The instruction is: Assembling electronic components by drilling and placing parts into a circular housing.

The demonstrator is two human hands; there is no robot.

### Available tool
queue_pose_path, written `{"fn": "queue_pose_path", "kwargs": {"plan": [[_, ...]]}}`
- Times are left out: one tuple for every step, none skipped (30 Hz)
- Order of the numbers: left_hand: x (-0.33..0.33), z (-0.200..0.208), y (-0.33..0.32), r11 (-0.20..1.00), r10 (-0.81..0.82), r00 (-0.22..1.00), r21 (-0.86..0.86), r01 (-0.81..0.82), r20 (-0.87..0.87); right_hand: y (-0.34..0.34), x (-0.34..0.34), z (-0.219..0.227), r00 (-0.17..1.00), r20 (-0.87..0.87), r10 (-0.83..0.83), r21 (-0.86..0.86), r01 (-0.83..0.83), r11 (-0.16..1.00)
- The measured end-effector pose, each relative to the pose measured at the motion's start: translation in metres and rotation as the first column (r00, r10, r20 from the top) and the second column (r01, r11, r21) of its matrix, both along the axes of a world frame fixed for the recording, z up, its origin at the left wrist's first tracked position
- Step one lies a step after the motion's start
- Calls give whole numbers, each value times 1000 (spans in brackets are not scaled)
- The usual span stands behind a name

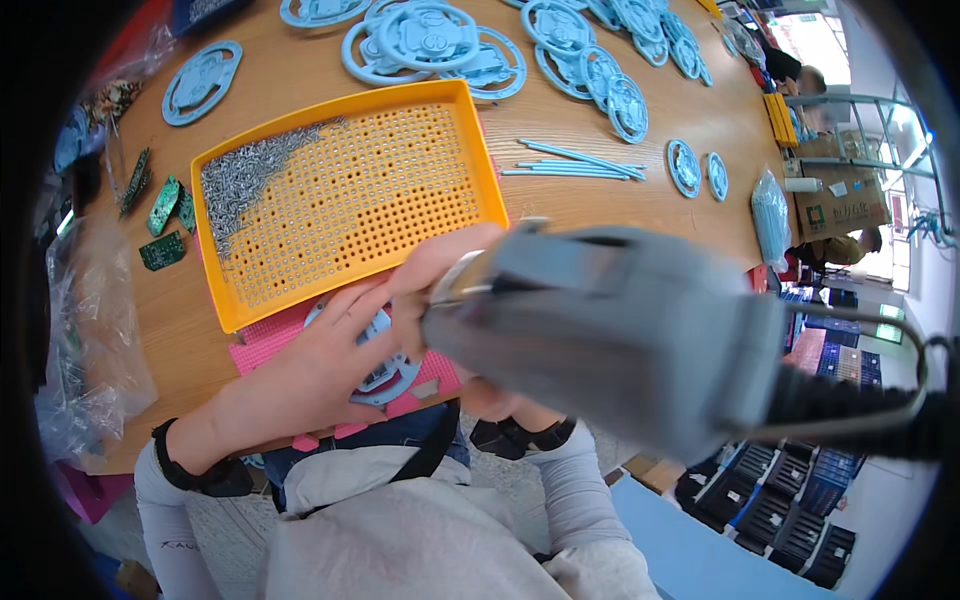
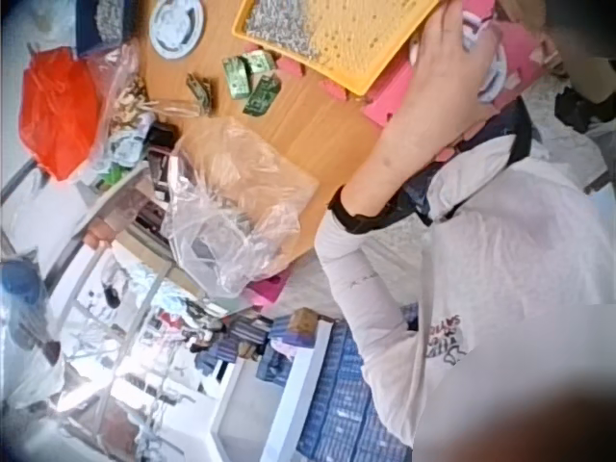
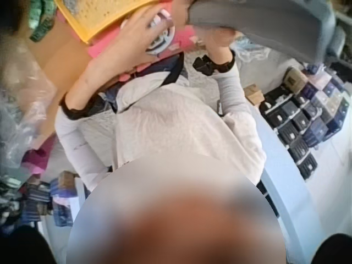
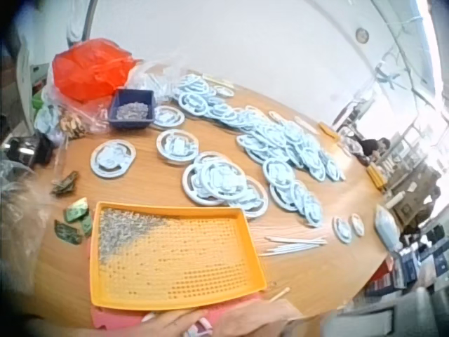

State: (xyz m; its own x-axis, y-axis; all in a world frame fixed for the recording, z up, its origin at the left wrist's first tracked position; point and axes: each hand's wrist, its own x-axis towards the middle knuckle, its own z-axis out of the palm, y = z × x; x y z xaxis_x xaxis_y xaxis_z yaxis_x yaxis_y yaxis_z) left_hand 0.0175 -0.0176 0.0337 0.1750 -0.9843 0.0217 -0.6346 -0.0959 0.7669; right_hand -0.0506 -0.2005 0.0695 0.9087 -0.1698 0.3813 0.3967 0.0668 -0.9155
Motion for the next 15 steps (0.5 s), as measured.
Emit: {"fn": "queue_pose_path", "kwargs": {"plan": [[0, 1, -2, 1000, 17, 998, 15, -17, -59, -1, -2, 3, 998, -27, -50, -2, 50, 999], [0, 4, -3, 1000, 18, 998, 14, -17, -56, -7, -5, 7, 998, -12, -60, -5, 60, 998], [-1, 6, -4, 1000, 10, 999, 12, -9, -38, -15, -7, 13, 988, 152, -2, 73, -9, 997], [-2, 8, -7, 1000, 6, 1000, -3, -6, 5, -22, -11, 19, 947, 317, 44, 131, -90, 987], [-3, 9, -9, 1000, 2, 999, -23, -1, 49, -25, -19, 24, 942, 333, 38, 119, -82, 989], [-4, 11, -8, 1000, 2, 997, -31, 1, 79, -25, -29, 27, 970, 236, -59, 76, 42, 996], [-3, 9, -5, 1000, 9, 996, -13, -8, 93, -26, -35, 26, 976, 147, -161, 14, 160, 987], [-3, 9, 0, 1000, 17, 994, 0, -17, 108, -18, -39, 23, 979, -3, -205, 17, 205, 979], [-4, 10, 3, 999, 36, 993, 11, -37, 114, -10, -42, 19, 953, -140, -267, -9, 268, 963], [-7, 11, 5, 998, 55, 990, 19, -57, 127, -12, -44, 5, 963, -165, -214, 19, 220, 975], [-9, 15, 7, 998, 49, 993, 28, -52, 106, -19, -47, -5, 968, -187, -170, 40, 180, 983], [-14, 18, 12, 997, 69, 993, 20, -71, 95, -25, -48, -11, 972, -180, -151, 40, 160, 986], [-17, 27, 25, 996, 78, 993, 35, -81, 85, -28, -47, -13, 977, -178, -118, 51, 129, 990], [-23, 30, 42, 990, 111, 992, 75, -115, 58, -29, -47, -11, 980, -146, -135, 29, 141, 990], [-29, 32, 62, 983, 133, 990, 125, -137, 38, -28, -47, -8, 984, -155, -85, 9, 88, 996]]}}
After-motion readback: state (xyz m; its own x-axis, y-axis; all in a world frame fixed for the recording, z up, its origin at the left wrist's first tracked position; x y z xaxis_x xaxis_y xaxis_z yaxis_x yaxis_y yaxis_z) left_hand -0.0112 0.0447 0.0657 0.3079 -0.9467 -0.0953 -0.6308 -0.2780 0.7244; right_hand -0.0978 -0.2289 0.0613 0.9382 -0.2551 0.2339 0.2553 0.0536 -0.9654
